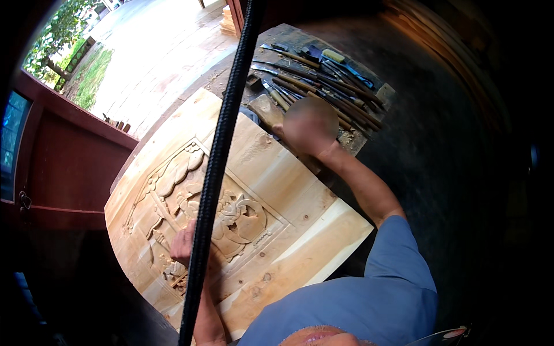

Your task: The person carves a decorative wooden panel using various chisels, then picks up and turns the panel over to view the other side.

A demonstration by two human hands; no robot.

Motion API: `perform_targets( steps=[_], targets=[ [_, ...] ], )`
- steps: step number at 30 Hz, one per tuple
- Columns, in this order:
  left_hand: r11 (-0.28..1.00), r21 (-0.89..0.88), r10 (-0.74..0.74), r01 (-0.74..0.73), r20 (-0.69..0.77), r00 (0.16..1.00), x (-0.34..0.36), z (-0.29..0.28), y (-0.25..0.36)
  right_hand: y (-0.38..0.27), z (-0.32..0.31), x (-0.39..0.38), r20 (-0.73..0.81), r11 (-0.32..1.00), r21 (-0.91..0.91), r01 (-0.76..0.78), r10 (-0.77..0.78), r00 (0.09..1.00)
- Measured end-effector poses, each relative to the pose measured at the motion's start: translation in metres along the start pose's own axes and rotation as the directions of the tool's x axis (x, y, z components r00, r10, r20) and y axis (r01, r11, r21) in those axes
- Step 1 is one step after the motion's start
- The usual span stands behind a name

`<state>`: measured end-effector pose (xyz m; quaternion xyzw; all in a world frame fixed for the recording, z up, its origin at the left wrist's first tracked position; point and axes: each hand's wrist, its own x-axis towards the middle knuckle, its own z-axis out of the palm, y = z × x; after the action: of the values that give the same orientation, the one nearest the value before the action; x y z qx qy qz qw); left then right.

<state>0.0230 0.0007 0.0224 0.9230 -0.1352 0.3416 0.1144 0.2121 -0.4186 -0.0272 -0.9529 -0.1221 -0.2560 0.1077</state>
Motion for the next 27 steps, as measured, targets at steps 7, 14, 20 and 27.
perform_targets(
  steps=[7, 14, 20, 27],
  targets=[
    [1.000, 0.003, 0.004, -0.004, 0.016, 1.000, 0.001, 0.002, 0.003, 0.123, -0.062, -0.012, -0.041, 0.941, -0.093, -0.327, 0.324, 0.945],
    [1.000, -0.003, 0.016, -0.016, 0.001, 1.000, 0.002, 0.008, 0.008, 0.199, -0.058, -0.070, 0.026, 0.957, 0.073, -0.279, 0.278, 0.960],
    [1.000, 0.009, 0.011, -0.011, 0.015, 1.000, -0.002, 0.006, 0.002, 0.097, -0.089, -0.057, 0.134, 0.863, 0.170, -0.476, 0.458, 0.879],
    [1.000, -0.003, 0.008, -0.008, 0.013, 1.000, 0.000, 0.004, 0.003, 0.064, -0.078, -0.039, 0.231, 0.892, 0.129, -0.433, 0.397, 0.888]
  ],
)
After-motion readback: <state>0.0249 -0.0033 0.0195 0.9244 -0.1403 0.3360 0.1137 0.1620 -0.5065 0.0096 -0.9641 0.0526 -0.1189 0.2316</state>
